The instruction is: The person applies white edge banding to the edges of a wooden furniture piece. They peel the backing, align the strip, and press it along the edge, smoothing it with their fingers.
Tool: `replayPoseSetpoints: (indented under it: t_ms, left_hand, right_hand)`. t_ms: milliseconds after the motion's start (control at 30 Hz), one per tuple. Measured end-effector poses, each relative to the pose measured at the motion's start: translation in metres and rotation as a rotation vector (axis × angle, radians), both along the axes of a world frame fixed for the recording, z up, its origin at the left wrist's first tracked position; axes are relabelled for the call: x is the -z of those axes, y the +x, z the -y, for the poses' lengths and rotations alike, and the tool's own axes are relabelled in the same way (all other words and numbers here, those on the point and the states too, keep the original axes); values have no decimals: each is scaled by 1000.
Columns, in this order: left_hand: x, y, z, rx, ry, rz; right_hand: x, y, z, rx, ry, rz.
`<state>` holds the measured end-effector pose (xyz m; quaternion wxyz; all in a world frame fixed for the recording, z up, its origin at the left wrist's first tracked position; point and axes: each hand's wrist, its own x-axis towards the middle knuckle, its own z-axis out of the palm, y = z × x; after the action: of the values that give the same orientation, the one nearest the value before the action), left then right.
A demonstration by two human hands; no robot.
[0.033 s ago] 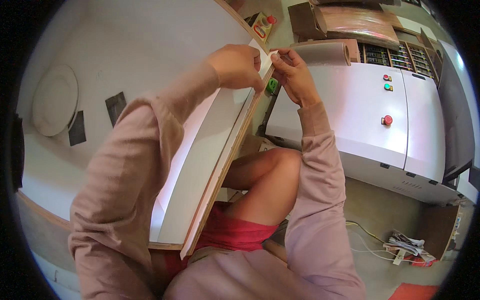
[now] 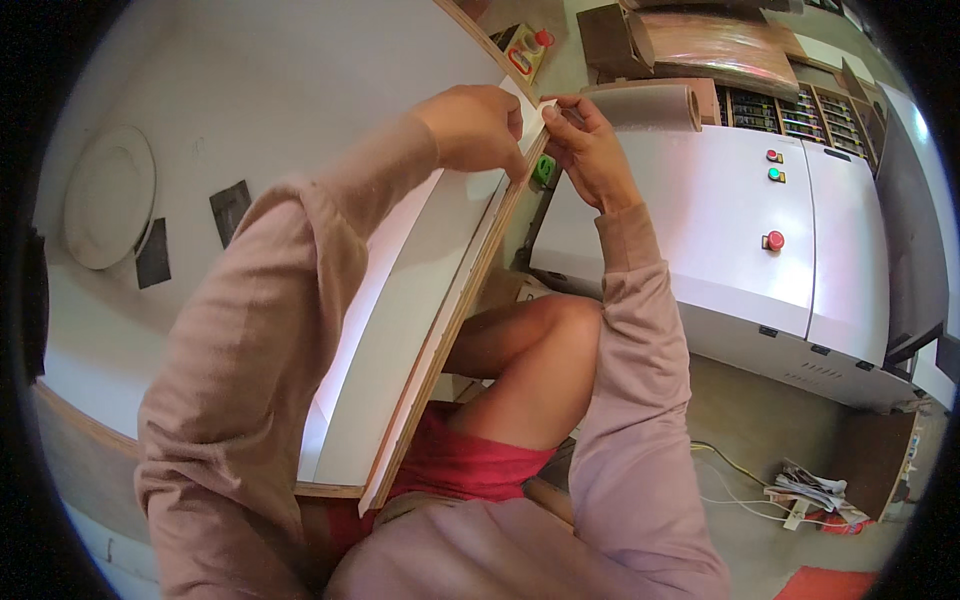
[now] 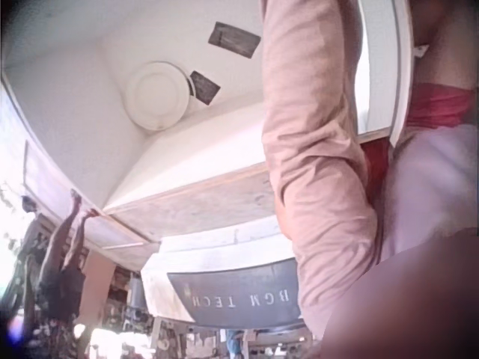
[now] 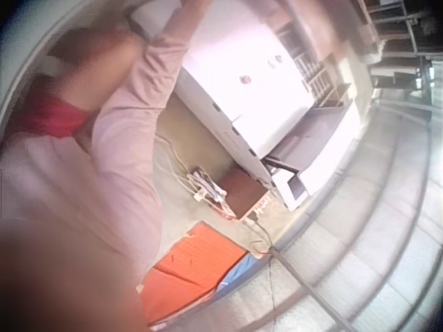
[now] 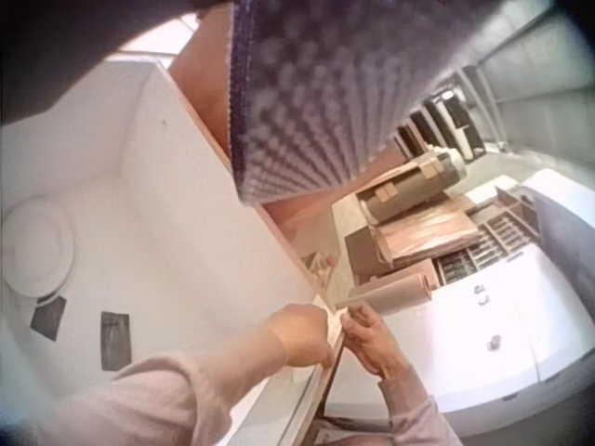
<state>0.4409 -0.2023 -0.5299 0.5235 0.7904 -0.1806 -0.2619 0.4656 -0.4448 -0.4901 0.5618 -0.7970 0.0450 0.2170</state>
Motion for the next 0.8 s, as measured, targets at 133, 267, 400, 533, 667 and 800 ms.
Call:
replayPoseSetpoints:
  t_ms: [133, 267, 400, 533, 667, 800]
  left_hand:
    - [6, 6, -2, -9, -46, 43]
    - [6, 5, 2, -41, -31, 33]
    - [0, 6, 9, -43, 35, 30]
    - [-1, 6, 12, -42, 57, 70]
    - [-1, 8, 13, -17, 93, 131]
    - [0, 11, 15, 2, 83, 149]
  right_hand:
    - [-1, 9, 0, -47, -8, 15]
    - [-2, 15, 4, -56, -29, -7]
    - [-3, 17, 4, -68, -40, -15]
    - [-6, 16, 4, -77, -41, -20]
    - [-3, 17, 4, -69, -48, -4]
    - [-8, 1, -15, 32, -202, 105]
